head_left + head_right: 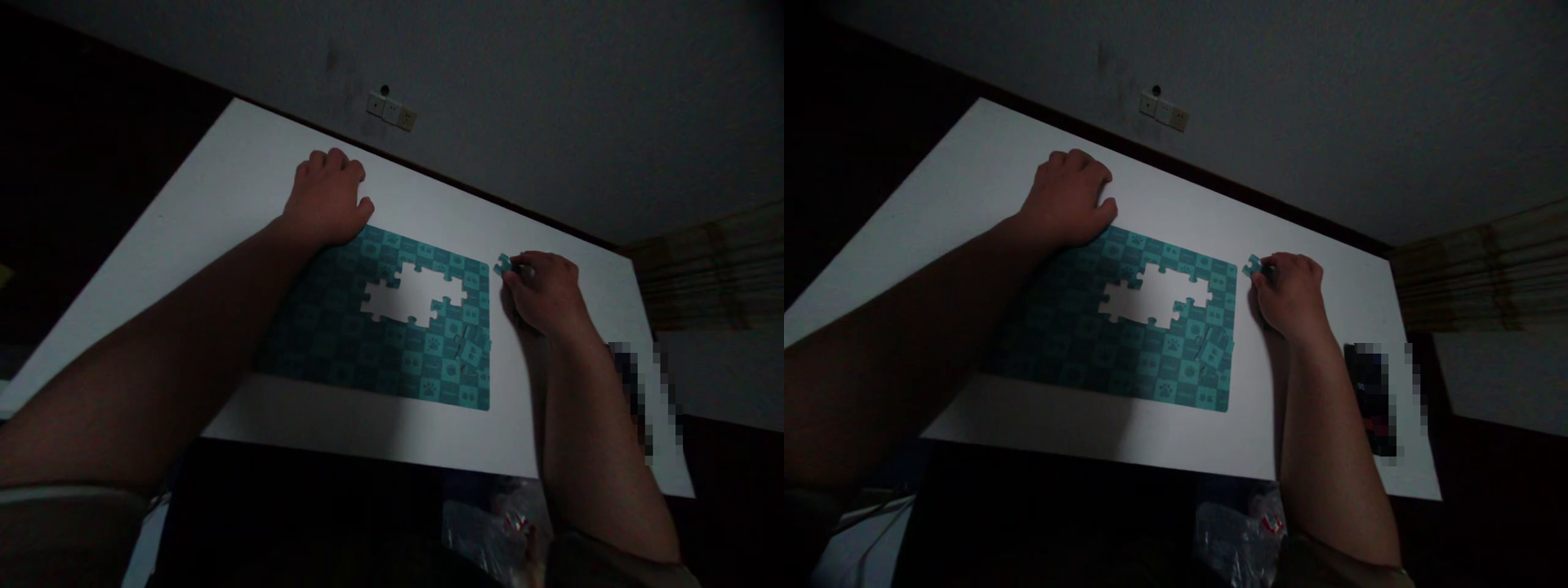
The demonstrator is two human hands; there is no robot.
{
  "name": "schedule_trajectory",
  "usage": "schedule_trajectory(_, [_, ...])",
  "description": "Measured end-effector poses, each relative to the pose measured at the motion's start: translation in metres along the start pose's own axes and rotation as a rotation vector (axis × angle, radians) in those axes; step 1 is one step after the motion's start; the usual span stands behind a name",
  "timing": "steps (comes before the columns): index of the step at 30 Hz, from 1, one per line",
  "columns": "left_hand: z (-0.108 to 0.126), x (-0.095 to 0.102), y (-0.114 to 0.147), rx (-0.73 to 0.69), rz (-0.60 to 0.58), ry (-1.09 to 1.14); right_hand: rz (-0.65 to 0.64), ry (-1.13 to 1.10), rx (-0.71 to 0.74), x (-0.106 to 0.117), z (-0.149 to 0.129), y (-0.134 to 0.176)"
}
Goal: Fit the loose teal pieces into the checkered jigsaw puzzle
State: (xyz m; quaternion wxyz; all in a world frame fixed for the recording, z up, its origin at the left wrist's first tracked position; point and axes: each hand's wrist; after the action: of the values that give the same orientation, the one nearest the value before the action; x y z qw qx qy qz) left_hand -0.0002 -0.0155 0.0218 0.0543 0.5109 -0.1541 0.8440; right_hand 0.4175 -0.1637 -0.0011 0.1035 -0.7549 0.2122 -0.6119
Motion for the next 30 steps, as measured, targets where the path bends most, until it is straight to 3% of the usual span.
schedule_trajectory(11, [-0.001, -0.004, 0.0, -0.004, 0.078, 0.015, -0.007, -0.083, -0.004, 0.005, -0.016, 0.004])
schedule_trajectory(14, [0.0, -0.004, 0.0, -0.001, 0.079, 0.026, 0.015, -0.115, -0.113, 0.007, -0.02, -0.001])
schedule_trajectory(18, [0.0, -0.004, 0.0, 0.042, 0.046, 0.066, 0.183, -0.21, -0.267, 0.019, -0.037, -0.002])
schedule_trajectory(20, [0.0, -0.004, -0.001, 0.016, 0.068, 0.039, 0.341, -0.414, -0.269, 0.026, -0.054, 0.004])
schedule_trajectory(21, [0.0, -0.005, -0.001, 0.0, 0.081, 0.02, 0.36, -0.555, -0.299, 0.029, -0.064, 0.008])
schedule_trajectory(24, [-0.001, -0.006, -0.002, -0.004, 0.097, -0.003, 0.129, -0.85, -0.375, 0.029, -0.097, 0.025])
schedule_trajectory(27, [-0.001, -0.007, -0.003, 0.025, 0.078, 0.003, -0.169, -0.975, -0.405, 0.022, -0.119, 0.038])
schedule_trajectory(30, [-0.002, -0.007, -0.004, 0.01, 0.088, -0.026, -0.261, -0.959, -0.397, 0.014, -0.127, 0.04])
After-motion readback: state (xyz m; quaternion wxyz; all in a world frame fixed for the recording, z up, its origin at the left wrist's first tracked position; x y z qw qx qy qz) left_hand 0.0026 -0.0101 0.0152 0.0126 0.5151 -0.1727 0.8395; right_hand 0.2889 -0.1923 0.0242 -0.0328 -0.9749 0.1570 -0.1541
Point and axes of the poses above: each hand's wrist, its own y-axis away from the middle knuckle, its own x-axis out of the back of the hand, z = x × y, and after that the axes turned 14 degrees about z, right-handed
